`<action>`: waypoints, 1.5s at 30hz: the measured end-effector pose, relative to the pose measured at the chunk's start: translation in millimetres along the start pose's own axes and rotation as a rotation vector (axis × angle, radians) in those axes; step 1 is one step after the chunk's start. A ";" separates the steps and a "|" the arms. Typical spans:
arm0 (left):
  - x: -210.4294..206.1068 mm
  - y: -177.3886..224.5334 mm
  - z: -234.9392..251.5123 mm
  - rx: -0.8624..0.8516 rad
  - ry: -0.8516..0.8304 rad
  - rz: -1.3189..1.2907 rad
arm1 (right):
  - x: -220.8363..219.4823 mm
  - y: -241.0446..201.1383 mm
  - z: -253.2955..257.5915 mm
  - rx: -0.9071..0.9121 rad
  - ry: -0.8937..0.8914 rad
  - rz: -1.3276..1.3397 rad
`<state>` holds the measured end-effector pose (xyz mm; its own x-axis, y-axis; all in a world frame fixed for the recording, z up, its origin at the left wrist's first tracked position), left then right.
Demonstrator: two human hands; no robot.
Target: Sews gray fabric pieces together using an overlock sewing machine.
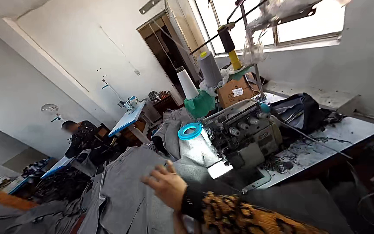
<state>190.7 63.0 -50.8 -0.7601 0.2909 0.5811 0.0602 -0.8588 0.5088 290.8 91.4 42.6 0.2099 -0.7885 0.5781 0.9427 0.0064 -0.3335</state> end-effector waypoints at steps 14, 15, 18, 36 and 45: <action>-109.2 -33.5 157.9 0.059 -0.414 -0.077 | 64.8 150.6 -186.9 -0.679 -0.534 0.261; -108.5 -40.6 161.4 0.103 -0.476 -0.149 | 58.7 150.5 -180.2 -0.666 -0.634 0.391; -75.6 -37.6 159.0 0.107 -0.377 -0.412 | 45.1 144.4 -169.6 -0.599 -0.780 0.672; 44.6 60.7 83.3 -0.413 -0.388 -0.507 | 38.2 58.7 -107.8 -0.275 -0.717 0.469; 48.0 62.5 72.2 -0.402 -0.428 -0.537 | 29.5 63.8 -108.4 0.006 -0.035 -0.066</action>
<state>204.7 53.8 54.8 -0.2995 0.7748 0.5568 -0.5439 -0.6181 0.5676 329.1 1.9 -42.4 0.1560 -0.7651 0.6247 0.9563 -0.0414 -0.2895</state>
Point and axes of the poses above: each hand's wrist, its own z-axis towards the middle knuckle, its own x-axis out of the back of the hand, y = z × x, the point moved 8 cm from there along z, towards the middle knuckle, and after that the axes turned 4 degrees about -z, right-handed, at the moved point
